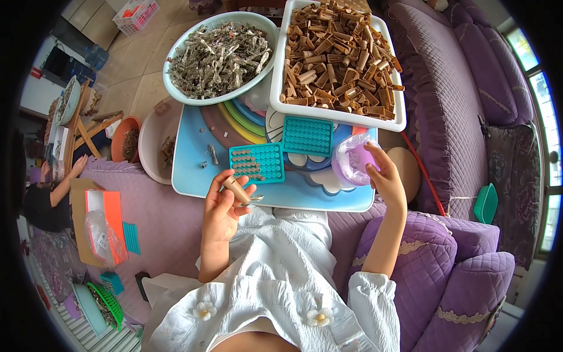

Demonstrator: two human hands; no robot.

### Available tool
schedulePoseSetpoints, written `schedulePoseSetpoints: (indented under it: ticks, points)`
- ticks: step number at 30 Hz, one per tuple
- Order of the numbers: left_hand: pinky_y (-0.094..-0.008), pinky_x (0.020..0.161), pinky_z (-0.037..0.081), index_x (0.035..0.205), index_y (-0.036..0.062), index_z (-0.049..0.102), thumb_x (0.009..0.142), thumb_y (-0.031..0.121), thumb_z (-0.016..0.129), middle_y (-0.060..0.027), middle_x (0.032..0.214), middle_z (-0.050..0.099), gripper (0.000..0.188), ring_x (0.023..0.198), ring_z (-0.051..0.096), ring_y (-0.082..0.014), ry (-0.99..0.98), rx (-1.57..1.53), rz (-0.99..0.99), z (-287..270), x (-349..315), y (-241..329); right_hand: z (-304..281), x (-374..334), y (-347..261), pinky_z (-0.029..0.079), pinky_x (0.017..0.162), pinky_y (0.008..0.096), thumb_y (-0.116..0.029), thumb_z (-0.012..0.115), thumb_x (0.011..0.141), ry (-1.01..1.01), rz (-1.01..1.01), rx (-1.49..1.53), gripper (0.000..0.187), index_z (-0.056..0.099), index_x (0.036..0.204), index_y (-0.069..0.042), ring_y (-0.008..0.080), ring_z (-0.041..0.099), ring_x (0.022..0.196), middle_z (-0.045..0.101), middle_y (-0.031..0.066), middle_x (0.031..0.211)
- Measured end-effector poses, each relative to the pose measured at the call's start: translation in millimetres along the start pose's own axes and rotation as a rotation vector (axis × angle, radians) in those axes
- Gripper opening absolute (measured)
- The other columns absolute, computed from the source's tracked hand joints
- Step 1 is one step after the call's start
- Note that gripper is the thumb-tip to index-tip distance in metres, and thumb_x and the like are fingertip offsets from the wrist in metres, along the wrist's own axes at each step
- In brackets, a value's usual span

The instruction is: The person assembles small plastic and metal components into a grid tray by hand.

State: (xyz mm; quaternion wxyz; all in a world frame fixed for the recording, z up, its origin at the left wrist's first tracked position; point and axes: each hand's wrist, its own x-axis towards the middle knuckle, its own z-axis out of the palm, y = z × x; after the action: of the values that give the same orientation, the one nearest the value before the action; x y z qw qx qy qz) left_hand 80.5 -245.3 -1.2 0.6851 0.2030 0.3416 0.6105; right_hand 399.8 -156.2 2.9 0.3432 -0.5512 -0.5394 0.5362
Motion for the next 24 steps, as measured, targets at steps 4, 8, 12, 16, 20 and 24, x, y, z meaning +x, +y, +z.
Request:
schedulePoseSetpoints:
  ticks: [4, 8, 12, 16, 20, 24]
  points:
    - [-0.0252, 0.068, 0.054, 0.112, 0.0071, 0.040, 0.085, 0.009, 0.047, -0.0129, 0.110, 0.048, 0.029, 0.102, 0.050, -0.0271, 0.095, -0.398, -0.082, -5, 4, 2, 9, -7, -6, 0.042, 0.062, 0.0188, -0.006, 0.051, 0.081, 0.006, -0.112, 0.106, 0.039, 0.041, 0.118, -0.001, 0.0029, 0.048, 0.065, 0.040, 0.0093, 0.124]
    - [-0.0228, 0.072, 0.053, 0.110, 0.0075, 0.042, 0.085, 0.007, 0.046, -0.0125, 0.111, 0.048, 0.025, 0.106, 0.048, -0.0262, 0.131, -0.624, -0.166, -12, 9, -2, 19, -10, -13, 0.041, 0.074, 0.0218, -0.005, 0.053, 0.080, -0.096, -0.125, 0.131, 0.037, 0.043, 0.115, 0.000, 0.0074, 0.050, 0.079, 0.044, 0.0072, 0.119]
    - [-0.0220, 0.069, 0.053, 0.106, 0.0081, 0.043, 0.084, 0.007, 0.048, -0.0119, 0.109, 0.050, 0.022, 0.102, 0.051, -0.0238, 0.103, -0.551, -0.155, -4, 6, -3, 64, -19, -30, 0.039, 0.063, 0.0171, -0.004, 0.051, 0.081, -0.090, -0.128, 0.091, 0.022, 0.050, 0.102, 0.000, 0.0052, 0.047, 0.070, 0.053, 0.0012, 0.082]
    - [-0.0206, 0.066, 0.050, 0.103, 0.0096, 0.041, 0.082, 0.008, 0.051, -0.0118, 0.108, 0.050, 0.023, 0.096, 0.053, -0.0197, 0.135, -0.395, -0.072, 3, 1, -9, 126, -45, -42, 0.039, 0.052, 0.0169, -0.005, 0.053, 0.080, -0.202, -0.057, 0.245, 0.015, 0.051, 0.093, -0.001, 0.0045, 0.049, 0.061, 0.053, 0.0005, 0.075]
    - [-0.0244, 0.073, 0.048, 0.101, 0.0090, 0.039, 0.082, 0.003, 0.048, -0.0114, 0.108, 0.048, 0.022, 0.100, 0.050, -0.0188, 0.094, -0.160, 0.071, 18, -6, -5, 168, -47, -51, 0.043, 0.062, 0.0195, 0.000, 0.054, 0.076, -0.198, -0.019, 0.333, 0.031, 0.043, 0.105, 0.001, 0.0079, 0.051, 0.073, 0.052, 0.0059, 0.087]
    - [-0.0260, 0.075, 0.043, 0.101, 0.0045, 0.039, 0.082, 0.002, 0.047, -0.0110, 0.104, 0.049, 0.022, 0.093, 0.050, -0.0139, 0.072, 0.120, 0.243, 23, -10, -6, 183, -42, -61, 0.042, 0.057, 0.0178, 0.001, 0.053, 0.075, -0.083, -0.056, 0.557, 0.037, 0.044, 0.111, -0.002, 0.0067, 0.052, 0.068, 0.052, 0.0088, 0.099]
